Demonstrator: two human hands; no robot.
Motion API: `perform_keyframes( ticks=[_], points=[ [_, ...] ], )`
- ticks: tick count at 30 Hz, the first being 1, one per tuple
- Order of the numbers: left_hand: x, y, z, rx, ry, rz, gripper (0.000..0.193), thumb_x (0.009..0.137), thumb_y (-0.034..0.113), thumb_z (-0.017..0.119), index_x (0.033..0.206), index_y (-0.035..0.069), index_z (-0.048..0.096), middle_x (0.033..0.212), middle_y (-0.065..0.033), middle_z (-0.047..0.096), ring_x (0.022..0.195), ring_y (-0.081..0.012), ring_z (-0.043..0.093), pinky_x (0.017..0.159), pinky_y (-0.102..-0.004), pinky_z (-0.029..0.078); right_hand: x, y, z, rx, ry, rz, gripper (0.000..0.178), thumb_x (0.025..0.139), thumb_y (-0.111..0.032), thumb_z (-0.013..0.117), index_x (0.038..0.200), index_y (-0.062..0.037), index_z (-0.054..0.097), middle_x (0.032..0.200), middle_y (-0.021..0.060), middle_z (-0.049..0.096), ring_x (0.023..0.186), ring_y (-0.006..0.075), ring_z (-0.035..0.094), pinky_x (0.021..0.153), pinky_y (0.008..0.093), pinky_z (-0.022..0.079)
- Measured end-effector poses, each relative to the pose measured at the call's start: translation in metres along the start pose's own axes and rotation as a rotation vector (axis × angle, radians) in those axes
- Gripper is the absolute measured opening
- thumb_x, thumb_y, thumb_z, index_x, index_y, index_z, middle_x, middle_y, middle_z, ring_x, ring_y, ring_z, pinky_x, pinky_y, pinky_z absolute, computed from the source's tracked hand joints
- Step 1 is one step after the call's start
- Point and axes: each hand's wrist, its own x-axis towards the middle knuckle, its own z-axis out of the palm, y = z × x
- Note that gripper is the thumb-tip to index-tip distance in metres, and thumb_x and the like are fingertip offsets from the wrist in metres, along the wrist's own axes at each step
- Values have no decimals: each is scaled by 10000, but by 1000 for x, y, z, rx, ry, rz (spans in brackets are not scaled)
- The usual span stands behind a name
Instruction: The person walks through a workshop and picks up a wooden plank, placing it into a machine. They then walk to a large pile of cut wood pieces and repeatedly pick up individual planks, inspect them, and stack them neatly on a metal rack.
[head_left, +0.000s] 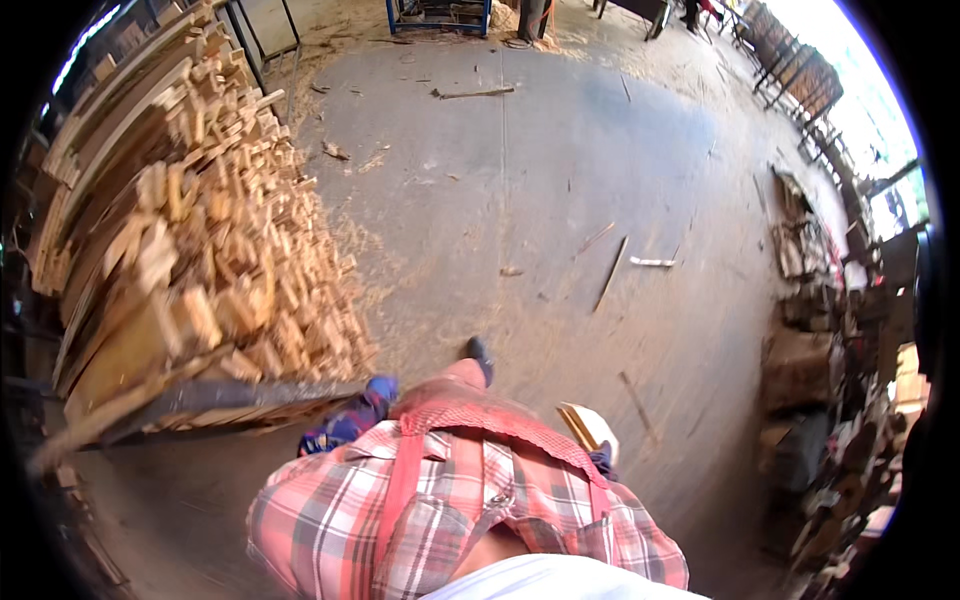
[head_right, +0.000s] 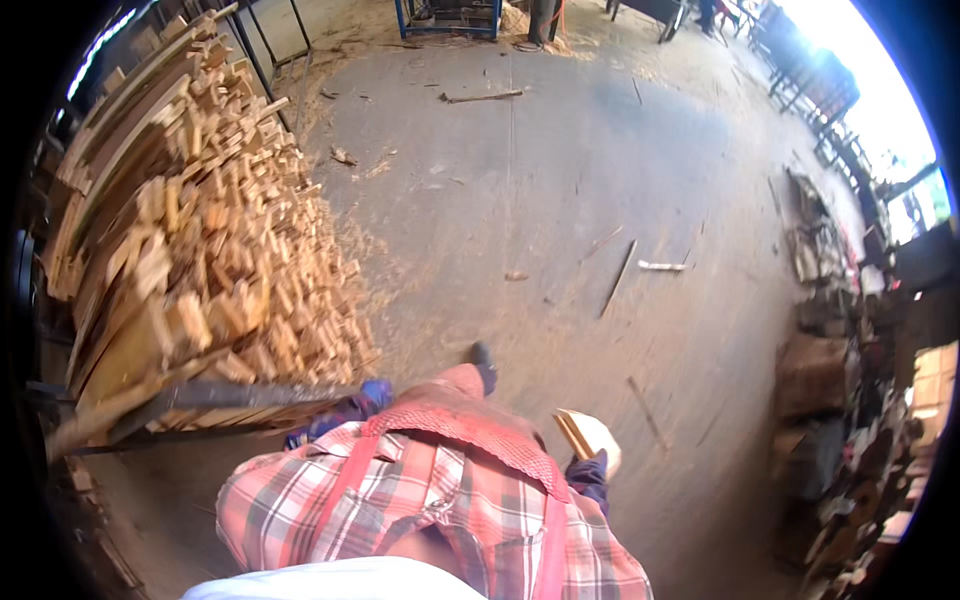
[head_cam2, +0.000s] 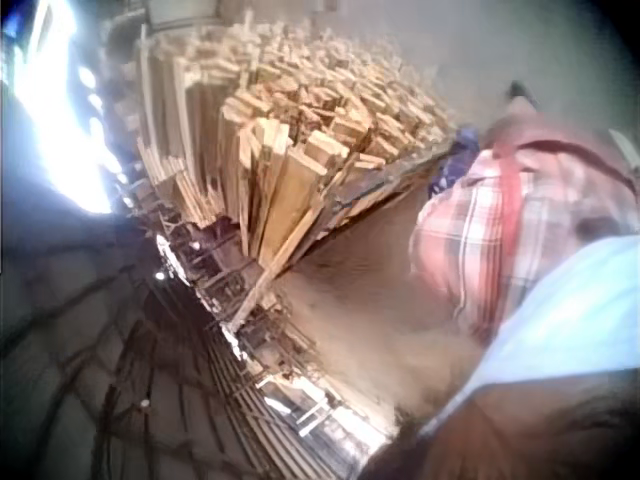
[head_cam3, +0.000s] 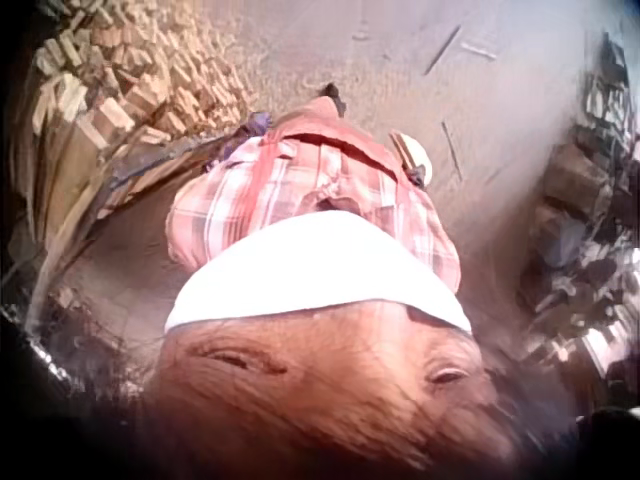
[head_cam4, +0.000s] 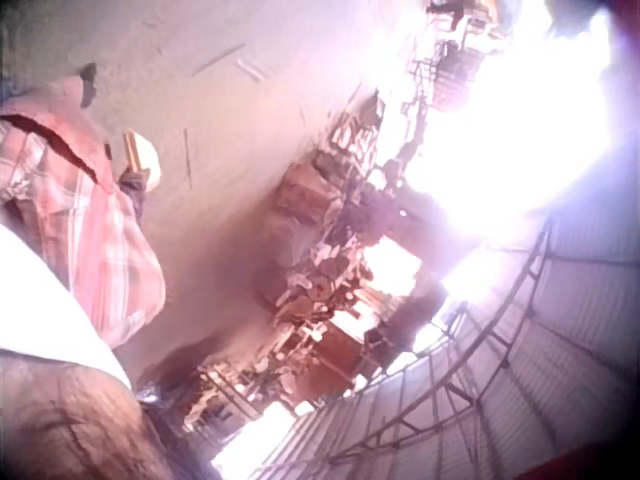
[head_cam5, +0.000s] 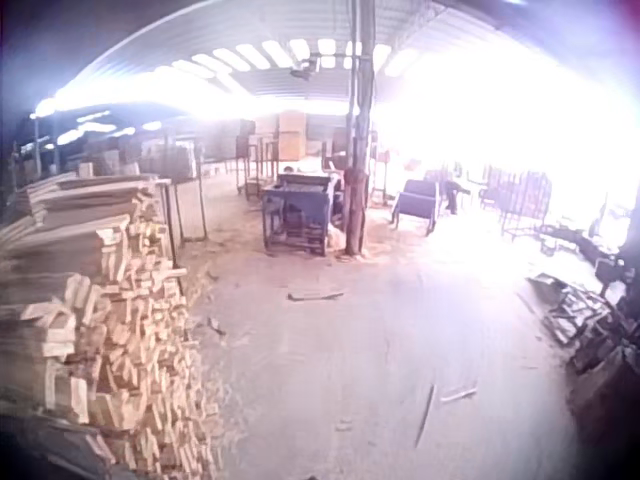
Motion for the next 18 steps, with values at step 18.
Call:
perform_keyframes(
  ticks=[18],
  points=[
    [357, -154, -658, -367, 438, -343, 174, 797, 208, 535, 822, 89, 659, 815, -146, 659, 723, -278, 642, 638, -405, 485, 27, -83, 788, -301, -351, -444, 501, 817, -347, 655, 1149, 13, 546, 1046, 115, 594, 886, 270, 590, 803, 386, 502]
  ],
)
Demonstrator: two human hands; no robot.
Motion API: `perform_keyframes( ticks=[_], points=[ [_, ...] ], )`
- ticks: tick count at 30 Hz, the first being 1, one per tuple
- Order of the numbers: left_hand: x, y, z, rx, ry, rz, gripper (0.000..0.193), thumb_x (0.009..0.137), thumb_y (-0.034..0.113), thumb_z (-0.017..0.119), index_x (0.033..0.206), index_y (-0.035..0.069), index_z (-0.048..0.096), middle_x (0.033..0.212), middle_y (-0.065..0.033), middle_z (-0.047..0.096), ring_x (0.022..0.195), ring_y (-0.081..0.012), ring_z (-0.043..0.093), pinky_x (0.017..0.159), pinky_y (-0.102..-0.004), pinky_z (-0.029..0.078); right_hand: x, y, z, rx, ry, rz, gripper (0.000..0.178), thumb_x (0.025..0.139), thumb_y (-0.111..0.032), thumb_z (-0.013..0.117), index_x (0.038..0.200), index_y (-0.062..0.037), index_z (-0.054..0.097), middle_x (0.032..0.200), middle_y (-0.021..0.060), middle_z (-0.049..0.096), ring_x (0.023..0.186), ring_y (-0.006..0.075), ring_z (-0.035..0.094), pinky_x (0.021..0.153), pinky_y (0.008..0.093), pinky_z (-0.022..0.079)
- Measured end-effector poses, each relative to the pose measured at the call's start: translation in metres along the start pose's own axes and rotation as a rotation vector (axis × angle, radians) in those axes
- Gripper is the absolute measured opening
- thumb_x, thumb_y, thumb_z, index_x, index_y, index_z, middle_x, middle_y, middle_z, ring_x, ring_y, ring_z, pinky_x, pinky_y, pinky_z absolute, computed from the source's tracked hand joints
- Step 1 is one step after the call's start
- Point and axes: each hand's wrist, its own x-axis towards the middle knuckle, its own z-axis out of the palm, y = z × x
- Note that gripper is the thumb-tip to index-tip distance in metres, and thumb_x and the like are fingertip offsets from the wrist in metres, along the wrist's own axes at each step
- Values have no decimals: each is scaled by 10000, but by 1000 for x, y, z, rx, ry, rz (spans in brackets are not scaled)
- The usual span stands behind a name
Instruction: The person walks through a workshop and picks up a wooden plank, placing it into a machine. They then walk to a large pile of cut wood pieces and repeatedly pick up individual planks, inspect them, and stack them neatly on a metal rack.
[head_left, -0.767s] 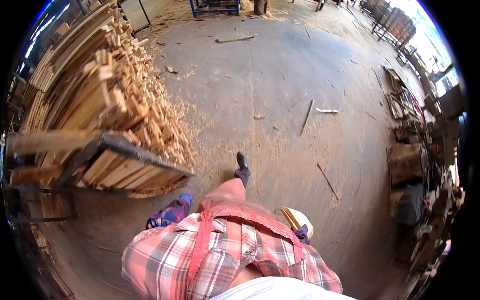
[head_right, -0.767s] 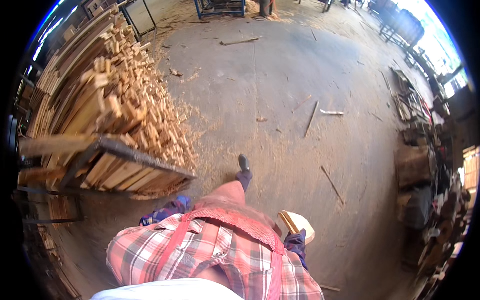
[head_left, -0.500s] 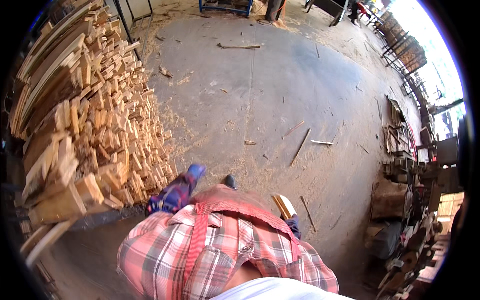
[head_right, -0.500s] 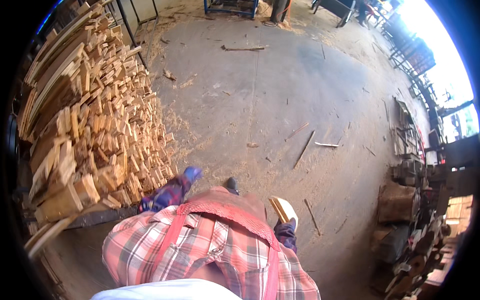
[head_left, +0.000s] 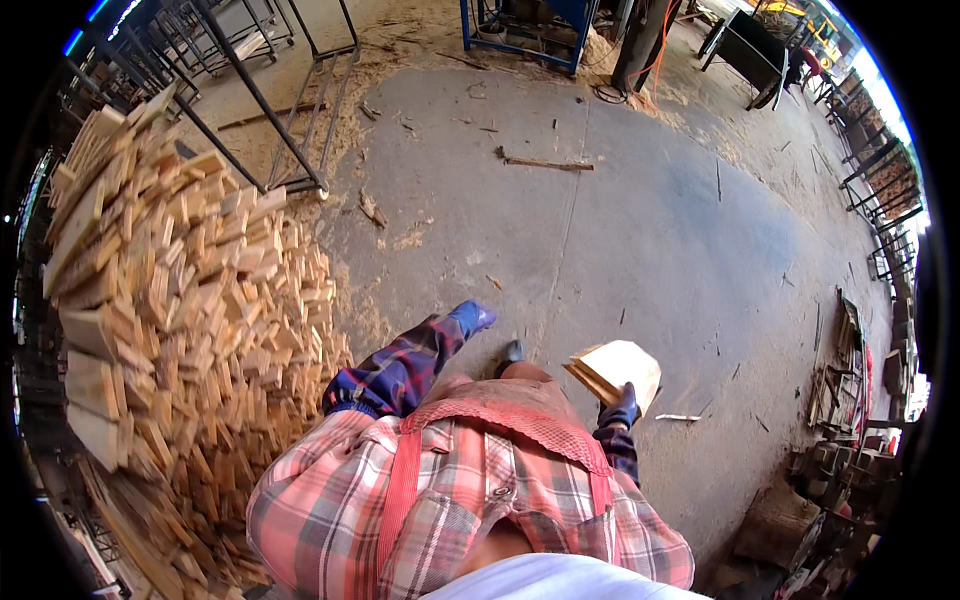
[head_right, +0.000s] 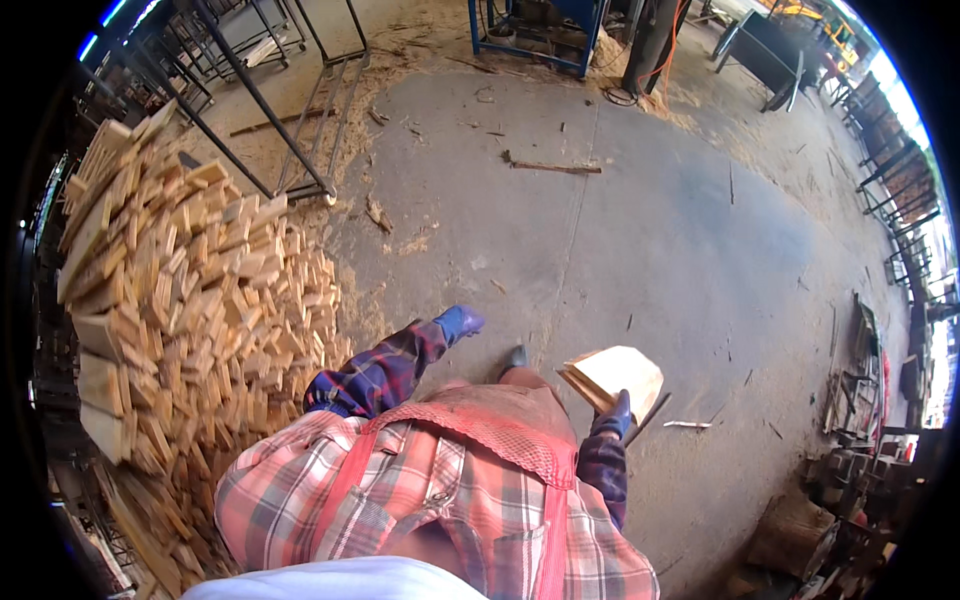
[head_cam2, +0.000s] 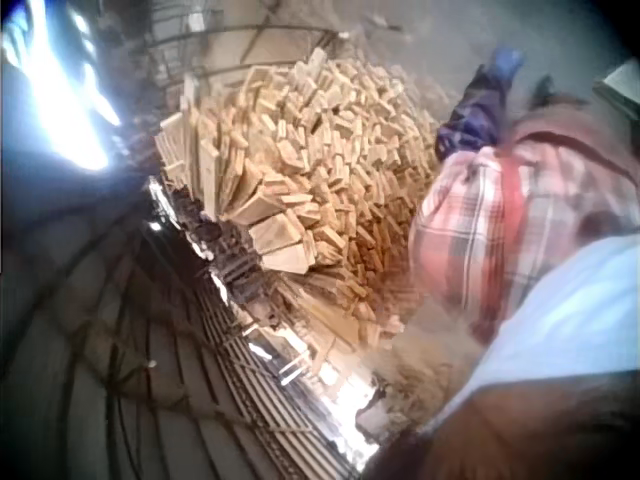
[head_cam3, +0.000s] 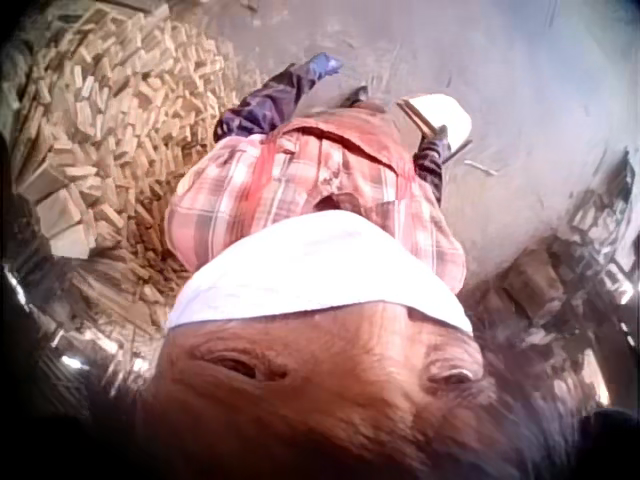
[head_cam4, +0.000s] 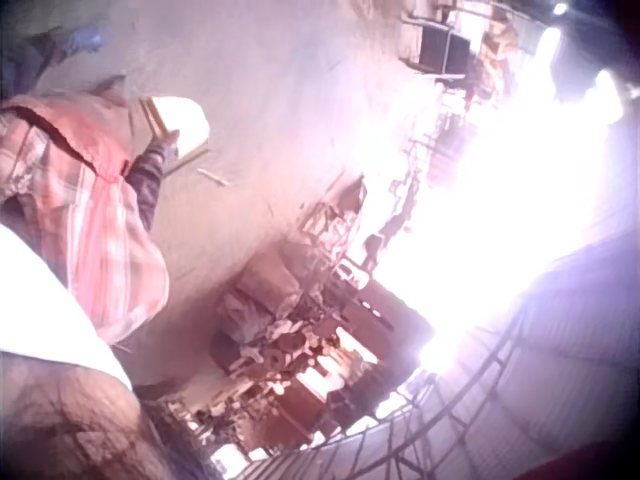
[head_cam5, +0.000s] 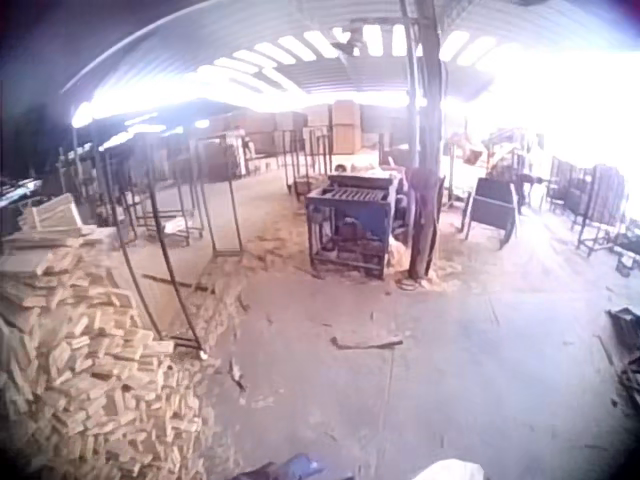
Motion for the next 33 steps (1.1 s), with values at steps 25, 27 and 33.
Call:
perform_keyframes(
  ticks=[25, 27, 33],
  points=[
    [589, -20, -652, -1754, 3, -6, 578, 925, 461, 484, 1283, 8, 482, 1202, -131, 603, 1042, -223, 628, 946, -365, 485, 234, -111, 934, -965, -727, -1382, 448, 892, -123, 599, 1313, -14, 492, 1122, 77, 591, 939, 155, 593, 782, 290, 505],
    [656, -30, -686, -1700, 32, -10, 594, 909, 484, 505, 1280, 19, 495, 1206, -122, 606, 1036, -220, 631, 938, -360, 485, 278, -124, 1000, -723, -608, -863, 492, 850, -96, 636, 1311, -5, 489, 1155, 87, 584, 983, 178, 579, 826, 303, 477],
    [849, -79, -790, -1358, 228, -120, 624, 817, 423, 669, 1279, 32, 516, 1212, -101, 599, 1050, -210, 608, 939, -365, 468, 427, -143, 1186, -592, -759, -706, 327, 892, -295, 593, 1111, -53, 605, 950, 43, 598, 807, 131, 542, 666, 282, 436]
  ],
)
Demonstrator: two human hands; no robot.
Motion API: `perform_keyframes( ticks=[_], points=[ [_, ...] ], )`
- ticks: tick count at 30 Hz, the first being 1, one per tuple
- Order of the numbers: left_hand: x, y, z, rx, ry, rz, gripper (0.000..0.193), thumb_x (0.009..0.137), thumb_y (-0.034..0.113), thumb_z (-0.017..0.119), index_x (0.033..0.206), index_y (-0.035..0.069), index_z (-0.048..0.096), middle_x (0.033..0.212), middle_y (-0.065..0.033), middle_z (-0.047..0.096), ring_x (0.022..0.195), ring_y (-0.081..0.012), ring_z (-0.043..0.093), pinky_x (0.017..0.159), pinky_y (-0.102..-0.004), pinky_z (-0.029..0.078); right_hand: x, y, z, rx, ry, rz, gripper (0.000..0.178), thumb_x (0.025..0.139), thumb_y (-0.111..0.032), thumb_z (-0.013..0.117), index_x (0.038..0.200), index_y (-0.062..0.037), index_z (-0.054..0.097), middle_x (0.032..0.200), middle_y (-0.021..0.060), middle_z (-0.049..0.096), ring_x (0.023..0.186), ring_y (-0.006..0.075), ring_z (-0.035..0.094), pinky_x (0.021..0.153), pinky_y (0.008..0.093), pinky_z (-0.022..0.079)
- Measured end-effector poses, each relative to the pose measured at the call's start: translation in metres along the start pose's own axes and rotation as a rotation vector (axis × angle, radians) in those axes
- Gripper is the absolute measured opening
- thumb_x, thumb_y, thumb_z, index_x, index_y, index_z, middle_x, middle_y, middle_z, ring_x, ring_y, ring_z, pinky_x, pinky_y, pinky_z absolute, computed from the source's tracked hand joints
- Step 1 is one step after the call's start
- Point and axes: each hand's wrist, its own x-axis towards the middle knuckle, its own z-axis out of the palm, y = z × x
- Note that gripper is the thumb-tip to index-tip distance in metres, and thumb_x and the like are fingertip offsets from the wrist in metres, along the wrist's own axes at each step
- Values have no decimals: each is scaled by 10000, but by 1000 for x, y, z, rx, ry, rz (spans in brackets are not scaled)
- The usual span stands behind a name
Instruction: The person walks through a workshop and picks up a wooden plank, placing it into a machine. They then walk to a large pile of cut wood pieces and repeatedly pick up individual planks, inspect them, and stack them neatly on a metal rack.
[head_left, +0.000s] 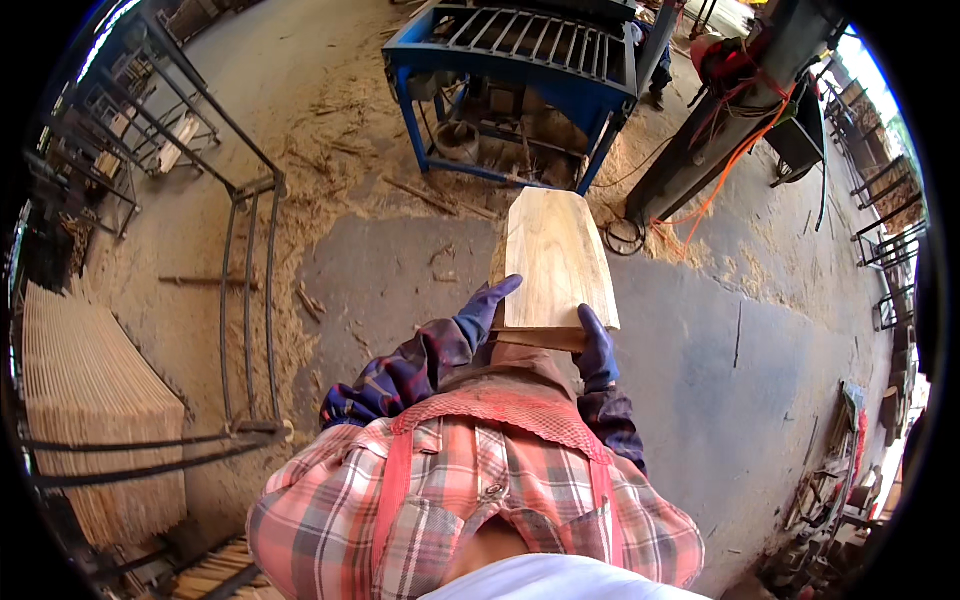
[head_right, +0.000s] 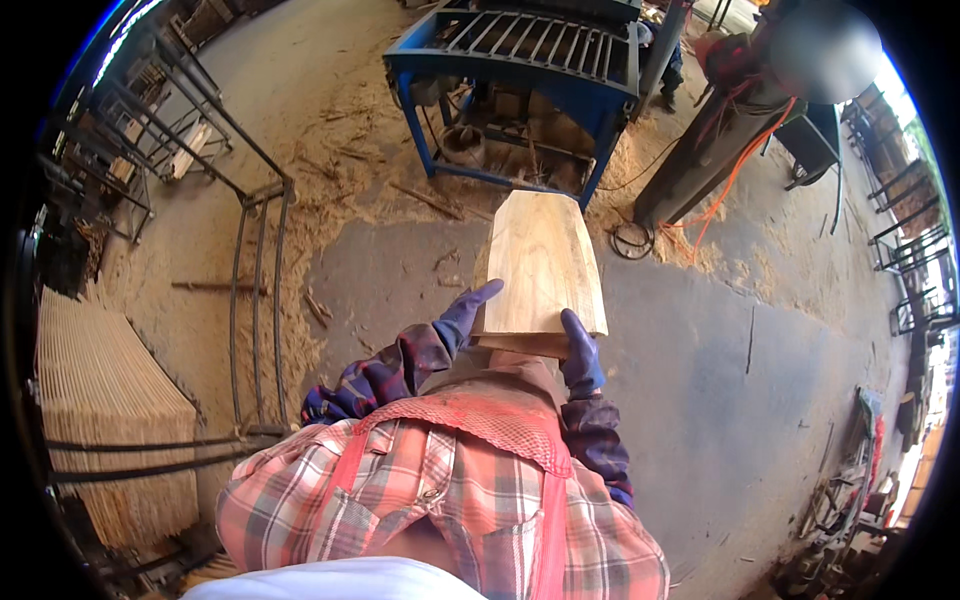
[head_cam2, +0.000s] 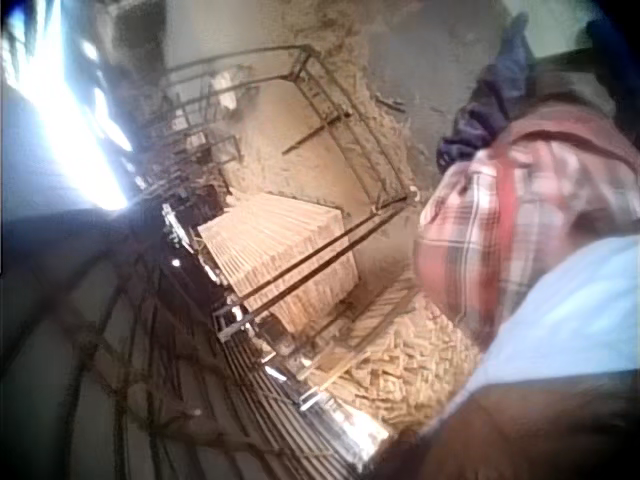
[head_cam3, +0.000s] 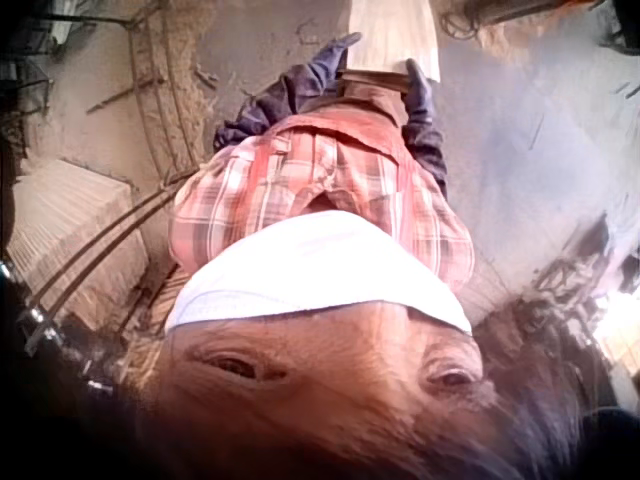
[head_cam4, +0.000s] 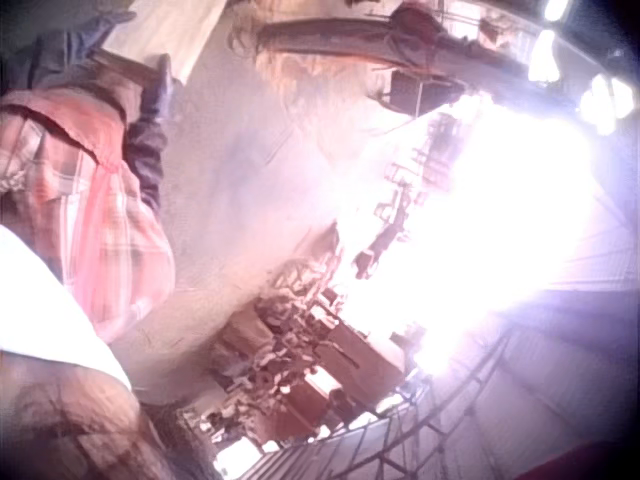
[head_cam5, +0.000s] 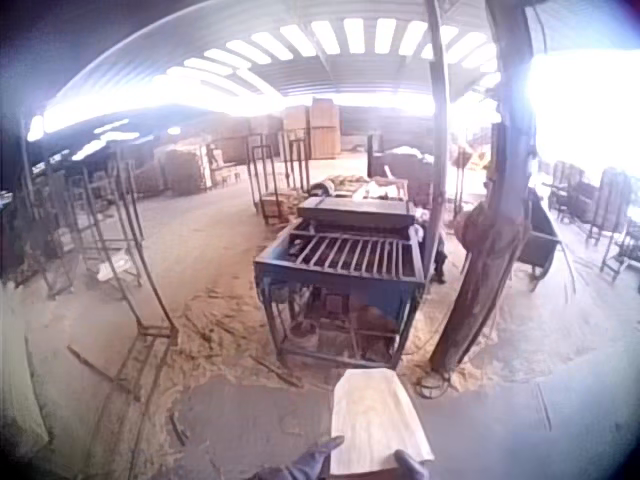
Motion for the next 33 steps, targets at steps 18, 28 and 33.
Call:
perform_keyframes(
  ticks=[18, 28, 33],
  points=[
    [530, 450, 6, -275, -177, 328, 371, 865, 204, 644, 1158, -15, 585, 1080, -108, 646, 1006, -213, 618, 913, -333, 472, 648, -145, 132, 426, -229, 73, 474, 770, -137, 681, 1199, 10, 543, 1108, 70, 609, 1001, 179, 563, 889, 317, 449],
    [675, 597, -113, -311, 40, 422, 368, 899, 302, 590, 1128, 17, 624, 1088, -78, 653, 1009, -201, 615, 927, -312, 467, 855, -150, 146, 455, -136, 154, 517, 745, -93, 673, 1224, 28, 522, 1106, 108, 632, 983, 212, 617, 888, 315, 483],
    [660, 594, -130, 0, 238, 600, 434, 922, 297, 542, 1215, -25, 548, 1149, -131, 636, 1005, -234, 631, 896, -371, 499, 1030, -141, 131, 407, -169, 2, 516, 796, -155, 645, 1257, 31, 505, 1101, 117, 633, 973, 216, 617, 880, 317, 487]
  ],
)
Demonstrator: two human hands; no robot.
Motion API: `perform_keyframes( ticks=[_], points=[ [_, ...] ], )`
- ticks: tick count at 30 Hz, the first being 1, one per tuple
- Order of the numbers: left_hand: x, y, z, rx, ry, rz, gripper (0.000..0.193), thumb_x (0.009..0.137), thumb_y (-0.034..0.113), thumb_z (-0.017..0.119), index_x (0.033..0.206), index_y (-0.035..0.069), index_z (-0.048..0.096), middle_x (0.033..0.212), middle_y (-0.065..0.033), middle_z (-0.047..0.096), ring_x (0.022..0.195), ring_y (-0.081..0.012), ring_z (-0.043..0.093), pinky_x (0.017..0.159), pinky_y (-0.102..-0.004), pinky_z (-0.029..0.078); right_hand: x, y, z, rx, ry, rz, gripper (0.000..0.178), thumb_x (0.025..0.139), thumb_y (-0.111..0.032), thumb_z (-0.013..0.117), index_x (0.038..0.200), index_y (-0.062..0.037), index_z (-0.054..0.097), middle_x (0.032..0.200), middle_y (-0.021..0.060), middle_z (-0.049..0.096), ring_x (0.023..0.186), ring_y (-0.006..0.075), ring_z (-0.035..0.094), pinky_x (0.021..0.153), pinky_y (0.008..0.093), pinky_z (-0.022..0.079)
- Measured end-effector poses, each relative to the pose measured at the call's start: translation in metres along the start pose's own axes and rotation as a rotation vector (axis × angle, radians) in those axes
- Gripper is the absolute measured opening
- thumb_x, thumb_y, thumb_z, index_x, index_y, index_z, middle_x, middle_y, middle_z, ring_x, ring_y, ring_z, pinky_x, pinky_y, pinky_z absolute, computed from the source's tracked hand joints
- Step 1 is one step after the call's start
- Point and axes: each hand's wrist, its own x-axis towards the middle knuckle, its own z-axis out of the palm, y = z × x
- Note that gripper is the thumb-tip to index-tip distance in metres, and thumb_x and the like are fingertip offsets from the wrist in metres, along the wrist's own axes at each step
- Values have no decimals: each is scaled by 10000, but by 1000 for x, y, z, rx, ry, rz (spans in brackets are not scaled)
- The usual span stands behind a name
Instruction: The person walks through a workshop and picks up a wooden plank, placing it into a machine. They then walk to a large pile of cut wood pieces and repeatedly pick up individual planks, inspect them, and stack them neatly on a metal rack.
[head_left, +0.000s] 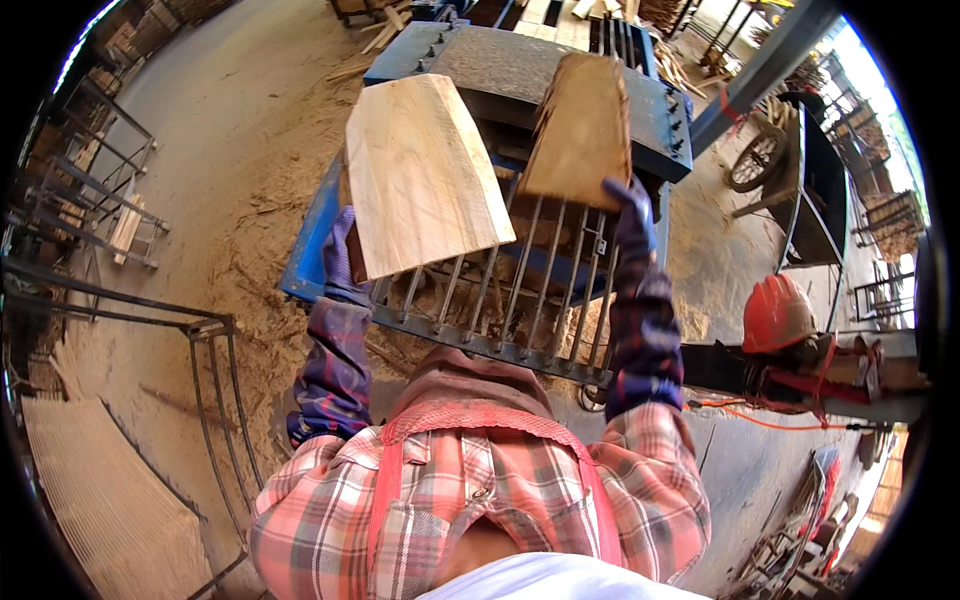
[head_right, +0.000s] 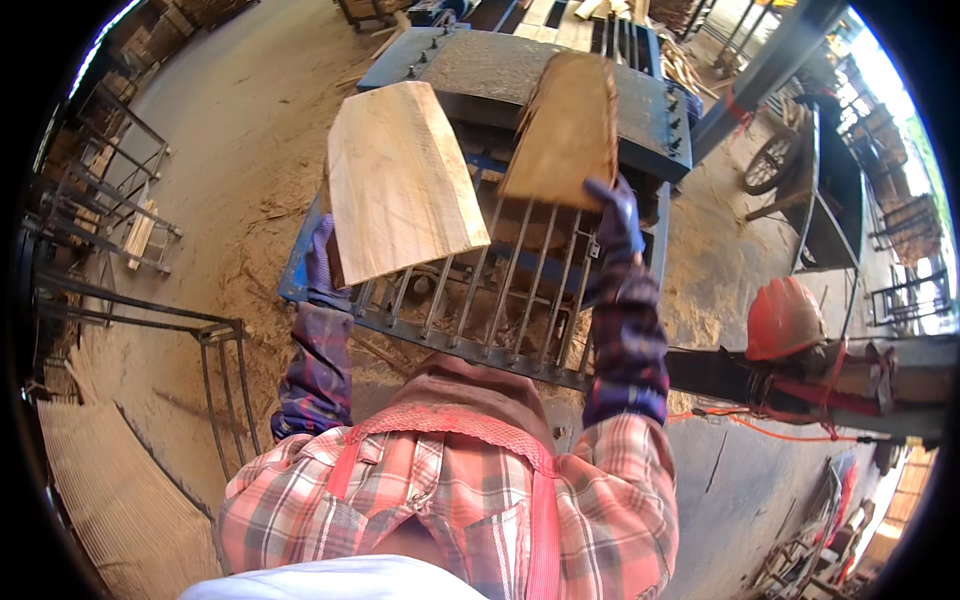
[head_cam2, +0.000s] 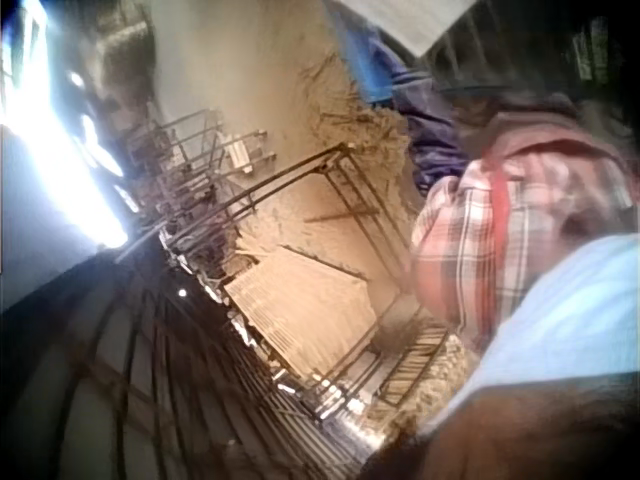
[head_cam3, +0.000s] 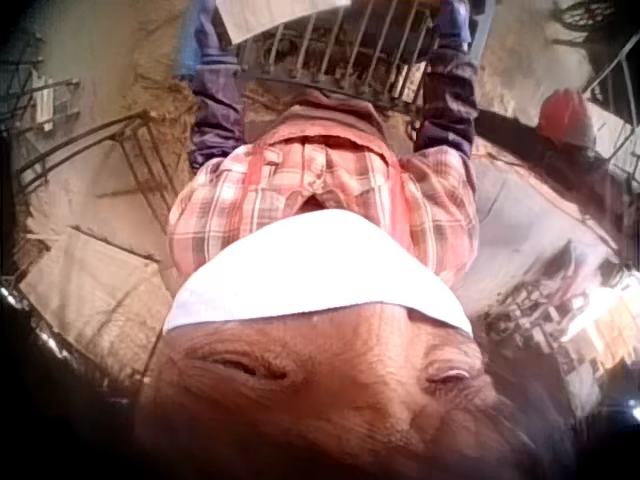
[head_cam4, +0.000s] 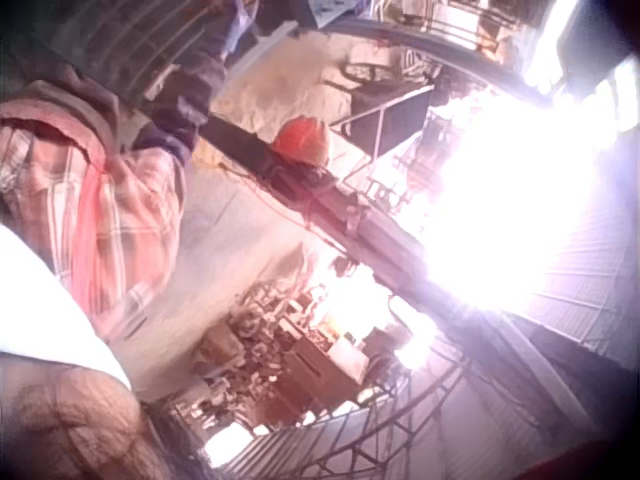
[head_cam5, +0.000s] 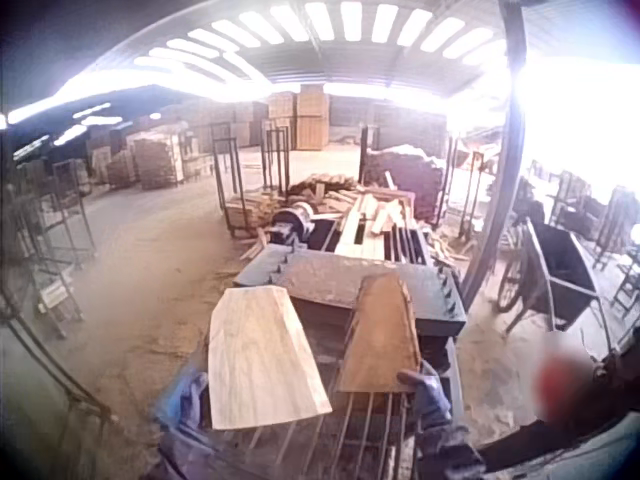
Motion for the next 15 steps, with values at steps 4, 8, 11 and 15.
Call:
perform_keyframes(
  ticks=[4, 8, 11, 15],
  points=[
    [-27, -6, 49, -245, 50, -189, 409, 938, 279, 521, 1209, -27, 556, 1156, -122, 632, 1019, -225, 616, 899, -338, 484, 74, 28, -24, 325, 222, 286, 311, 906, -286, 588, 1099, -42, 585, 1059, 109, 645, 925, 235, 623, 813, 332, 510],
    [-50, -50, 29, -146, 13, -223, 415, 937, 287, 526, 1195, -35, 562, 1146, -114, 634, 1022, -214, 610, 881, -315, 483, -71, 60, 52, 231, -222, 463, 344, 879, -320, 623, 1089, -47, 617, 992, 21, 638, 878, 136, 594, 798, 288, 464],
    [-36, -81, 53, -192, -17, -435, 422, 917, 324, 571, 1167, -16, 576, 1082, -104, 645, 935, -172, 635, 835, -287, 493, -118, 72, 61, 182, -87, 460, 503, 814, -242, 722, 1176, 50, 531, 1088, 105, 627, 958, 172, 601, 868, 309, 469],
    [6, -111, 57, 613, 35, -153, 632, 799, 436, 711, 1195, -29, 550, 1073, -128, 646, 979, -203, 612, 864, -329, 478, -104, 102, 44, 230, 56, 386, 470, 809, -242, 726, 1152, 37, 563, 1047, 97, 644, 927, 165, 614, 819, 288, 487]
  ],
)
